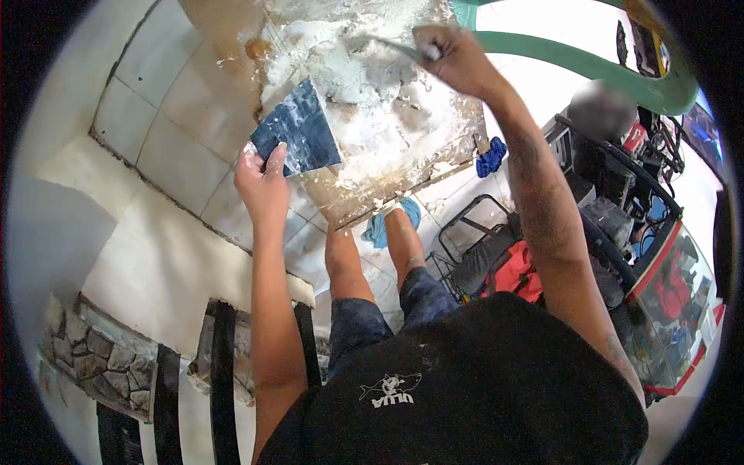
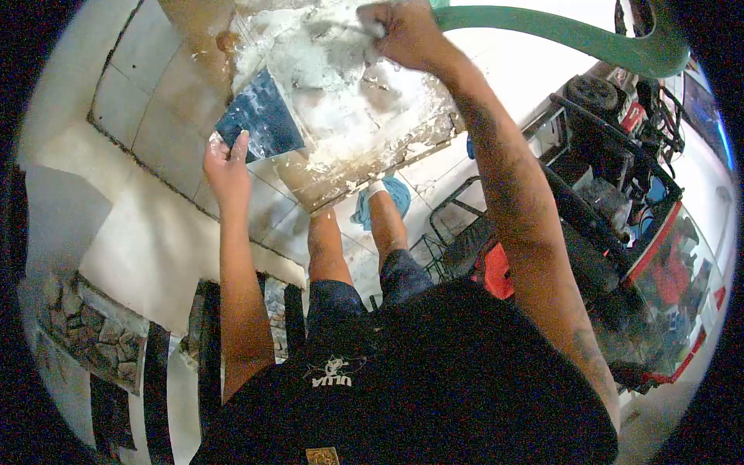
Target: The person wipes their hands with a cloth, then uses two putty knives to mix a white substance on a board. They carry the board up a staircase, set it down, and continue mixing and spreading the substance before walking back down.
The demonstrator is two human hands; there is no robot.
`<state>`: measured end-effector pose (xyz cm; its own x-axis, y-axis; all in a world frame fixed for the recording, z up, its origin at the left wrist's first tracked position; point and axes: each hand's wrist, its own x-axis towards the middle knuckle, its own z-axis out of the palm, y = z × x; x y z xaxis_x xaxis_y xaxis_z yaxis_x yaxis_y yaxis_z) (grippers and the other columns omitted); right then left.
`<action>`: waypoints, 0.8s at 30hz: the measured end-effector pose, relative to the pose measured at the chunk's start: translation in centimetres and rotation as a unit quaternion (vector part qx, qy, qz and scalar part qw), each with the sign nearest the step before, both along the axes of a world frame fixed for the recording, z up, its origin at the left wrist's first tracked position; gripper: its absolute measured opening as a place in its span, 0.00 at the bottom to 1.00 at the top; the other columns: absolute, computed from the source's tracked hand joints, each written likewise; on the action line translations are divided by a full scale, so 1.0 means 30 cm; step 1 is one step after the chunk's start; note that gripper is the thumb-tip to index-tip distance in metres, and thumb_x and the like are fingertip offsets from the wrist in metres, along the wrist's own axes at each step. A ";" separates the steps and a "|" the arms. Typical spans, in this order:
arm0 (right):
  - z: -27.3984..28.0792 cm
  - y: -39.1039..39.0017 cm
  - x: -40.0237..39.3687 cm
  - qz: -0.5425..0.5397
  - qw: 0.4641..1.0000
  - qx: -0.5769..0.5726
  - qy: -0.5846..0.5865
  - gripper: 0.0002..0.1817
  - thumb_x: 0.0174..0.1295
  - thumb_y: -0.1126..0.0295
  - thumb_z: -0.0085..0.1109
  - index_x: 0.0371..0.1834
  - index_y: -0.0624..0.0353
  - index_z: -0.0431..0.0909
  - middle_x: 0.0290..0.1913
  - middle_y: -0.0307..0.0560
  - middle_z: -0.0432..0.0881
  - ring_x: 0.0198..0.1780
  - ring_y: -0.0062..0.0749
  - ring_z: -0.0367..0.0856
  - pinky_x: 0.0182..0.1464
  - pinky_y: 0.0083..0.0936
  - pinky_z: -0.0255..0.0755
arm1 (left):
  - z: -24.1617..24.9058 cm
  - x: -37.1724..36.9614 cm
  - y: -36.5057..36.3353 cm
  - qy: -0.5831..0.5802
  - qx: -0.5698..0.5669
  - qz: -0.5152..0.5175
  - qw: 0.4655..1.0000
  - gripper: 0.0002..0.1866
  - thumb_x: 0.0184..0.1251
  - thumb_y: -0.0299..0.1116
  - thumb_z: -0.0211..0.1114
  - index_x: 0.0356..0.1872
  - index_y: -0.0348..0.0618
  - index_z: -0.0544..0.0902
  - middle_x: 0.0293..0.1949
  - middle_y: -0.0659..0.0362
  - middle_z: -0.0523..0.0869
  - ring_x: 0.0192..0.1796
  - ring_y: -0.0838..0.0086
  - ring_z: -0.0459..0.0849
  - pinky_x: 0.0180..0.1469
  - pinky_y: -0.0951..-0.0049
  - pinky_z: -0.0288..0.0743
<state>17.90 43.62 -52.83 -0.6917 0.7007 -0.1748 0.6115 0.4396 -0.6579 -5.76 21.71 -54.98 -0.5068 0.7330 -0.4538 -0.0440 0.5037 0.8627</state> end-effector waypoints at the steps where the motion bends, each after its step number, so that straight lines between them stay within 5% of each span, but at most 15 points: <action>1: 0.009 -0.039 -0.020 0.025 0.999 0.018 0.022 0.05 0.52 0.77 0.59 0.28 0.59 0.72 0.18 0.42 0.66 0.23 0.22 0.65 0.24 0.26 0.63 | -0.019 -0.005 0.001 0.026 -0.011 -0.019 0.999 0.08 0.59 0.22 0.62 0.37 0.31 0.73 0.33 0.57 0.81 0.34 0.79 0.77 0.39 0.78 0.71; 2: 0.036 -0.088 -0.032 -0.018 0.998 -0.020 -0.065 0.07 0.45 0.74 0.54 0.29 0.59 0.71 0.30 0.58 0.76 0.34 0.54 0.78 0.34 0.39 0.70 | -0.041 -0.015 -0.001 0.053 -0.022 -0.035 0.998 0.08 0.59 0.22 0.62 0.38 0.31 0.73 0.34 0.57 0.81 0.35 0.78 0.77 0.39 0.77 0.71; 4: -0.017 -0.176 -0.023 -0.032 0.997 -0.038 0.057 0.11 0.45 0.78 0.52 0.34 0.58 0.75 0.33 0.58 0.78 0.38 0.55 0.77 0.38 0.38 0.73 | -0.053 -0.019 0.038 0.059 -0.005 -0.026 0.998 0.09 0.59 0.23 0.62 0.38 0.31 0.73 0.34 0.56 0.81 0.35 0.78 0.77 0.39 0.77 0.71; 5: -0.042 -0.222 -0.016 -0.052 0.997 0.017 0.059 0.15 0.43 0.79 0.52 0.37 0.58 0.77 0.35 0.58 0.79 0.40 0.55 0.77 0.41 0.38 0.73 | -0.036 -0.013 0.055 0.037 0.019 -0.007 0.999 0.09 0.59 0.23 0.62 0.37 0.31 0.73 0.33 0.55 0.82 0.35 0.78 0.77 0.39 0.76 0.71; 6: -0.021 -0.235 -0.034 -0.043 0.998 -0.019 0.044 0.08 0.49 0.80 0.53 0.34 0.61 0.73 0.30 0.57 0.77 0.33 0.53 0.75 0.36 0.33 0.72 | -0.018 -0.008 0.069 0.014 0.043 0.011 0.999 0.09 0.59 0.24 0.62 0.37 0.32 0.73 0.33 0.55 0.82 0.35 0.77 0.77 0.39 0.76 0.71; 12: 0.001 -0.317 -0.084 -0.096 0.990 0.087 -0.061 0.08 0.44 0.82 0.50 0.28 0.59 0.72 0.32 0.48 0.76 0.37 0.48 0.75 0.39 0.39 0.70 | 0.057 -0.025 0.100 0.104 -0.010 -0.087 0.991 0.10 0.58 0.28 0.64 0.37 0.33 0.76 0.27 0.52 0.82 0.28 0.70 0.79 0.34 0.71 0.73; 16: 0.035 -0.335 -0.059 -0.029 0.978 0.204 -0.025 0.04 0.44 0.75 0.53 0.25 0.56 0.71 0.28 0.42 0.72 0.34 0.37 0.72 0.37 0.33 0.66 | 0.248 0.015 0.154 0.261 -0.025 -0.205 0.943 0.09 0.54 0.30 0.66 0.33 0.36 0.79 0.27 0.49 0.82 0.27 0.57 0.80 0.33 0.66 0.73; 23: 0.103 -0.319 -0.036 0.048 0.963 0.252 0.078 0.09 0.33 0.76 0.55 0.22 0.54 0.70 0.26 0.38 0.68 0.32 0.33 0.69 0.35 0.30 0.62 | 0.339 0.140 0.246 0.292 0.042 -0.345 0.891 0.09 0.53 0.30 0.63 0.34 0.36 0.81 0.30 0.46 0.83 0.32 0.51 0.81 0.36 0.59 0.74; 24: 0.098 -0.305 -0.041 0.048 0.960 0.260 0.095 0.11 0.30 0.76 0.55 0.21 0.54 0.68 0.25 0.38 0.66 0.31 0.33 0.68 0.33 0.31 0.61 | 0.332 0.161 0.256 0.317 0.044 -0.354 0.879 0.09 0.48 0.27 0.64 0.33 0.37 0.81 0.28 0.50 0.82 0.30 0.56 0.82 0.33 0.61 0.74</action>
<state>16.68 34.48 -49.90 -0.7427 0.5897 0.3173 0.4416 0.7875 -0.4298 -0.94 29.39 -45.03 -0.0398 0.9845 -0.1711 0.7574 0.1414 0.6375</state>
